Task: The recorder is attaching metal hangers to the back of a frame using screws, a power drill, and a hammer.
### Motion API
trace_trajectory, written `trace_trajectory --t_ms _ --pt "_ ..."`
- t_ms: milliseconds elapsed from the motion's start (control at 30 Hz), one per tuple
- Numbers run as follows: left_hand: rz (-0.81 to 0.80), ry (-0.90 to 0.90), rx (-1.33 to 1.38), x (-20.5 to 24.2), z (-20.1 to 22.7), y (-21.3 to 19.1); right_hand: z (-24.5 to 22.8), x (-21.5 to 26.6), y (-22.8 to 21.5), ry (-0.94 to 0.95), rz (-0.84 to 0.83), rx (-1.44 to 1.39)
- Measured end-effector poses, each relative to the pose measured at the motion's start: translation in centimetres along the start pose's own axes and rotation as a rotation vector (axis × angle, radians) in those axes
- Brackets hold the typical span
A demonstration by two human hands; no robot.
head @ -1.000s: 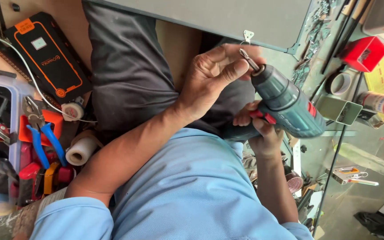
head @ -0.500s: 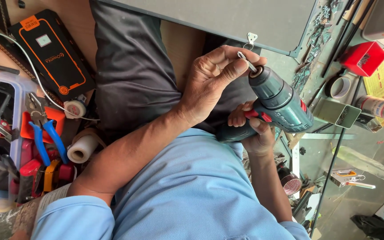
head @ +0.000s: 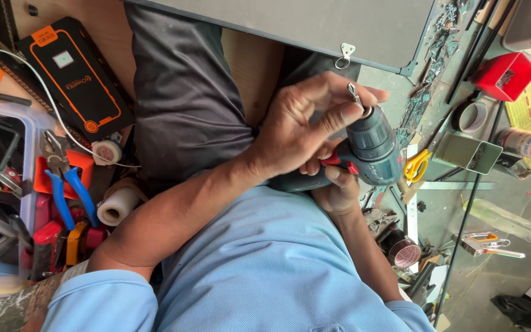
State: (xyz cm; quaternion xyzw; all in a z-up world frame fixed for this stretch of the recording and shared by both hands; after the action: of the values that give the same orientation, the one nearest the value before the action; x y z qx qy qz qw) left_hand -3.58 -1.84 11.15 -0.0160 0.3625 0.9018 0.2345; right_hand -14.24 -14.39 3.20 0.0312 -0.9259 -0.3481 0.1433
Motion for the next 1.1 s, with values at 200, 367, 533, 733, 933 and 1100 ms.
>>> trace_trajectory --t_ms 200,367,533,733,933,1100 --pt "-0.297 -0.154 -0.067 0.2 -1.9 0.6 2.6 -1.3 -0.8 0.182 -0.060 -0.171" --pt "-0.423 -0.085 -0.316 -1.7 -1.0 -0.4 3.1 -2.9 2.9 0.245 -0.341 -0.205" --pt "-0.477 -0.178 -0.269 -2.1 -1.8 -0.3 3.4 -2.9 2.9 0.315 -0.293 -0.145" --pt "-0.297 0.313 -0.959 -0.3 1.6 -1.9 2.1 -1.1 2.2 0.373 -0.154 0.752" --pt "-0.120 0.079 -1.089 2.7 1.5 -6.4 -6.0 -2.5 7.3 -0.244 -0.064 1.342" --pt "-0.106 0.017 -1.004 2.8 -0.7 -7.4 -5.9 -5.5 9.2 -0.300 -0.182 1.431"
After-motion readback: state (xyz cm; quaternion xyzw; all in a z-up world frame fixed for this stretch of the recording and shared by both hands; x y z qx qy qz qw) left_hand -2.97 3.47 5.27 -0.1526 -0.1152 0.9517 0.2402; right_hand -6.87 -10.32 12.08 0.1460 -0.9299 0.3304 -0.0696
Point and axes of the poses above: each hand's wrist, its own x-axis away from the middle knuckle, its own y-axis out of the palm, z = x × y, the point moved 6 cm from there along -x, towards the middle knuckle, and after that the axes turned 2 degrees about x, right-handed, at the moved point
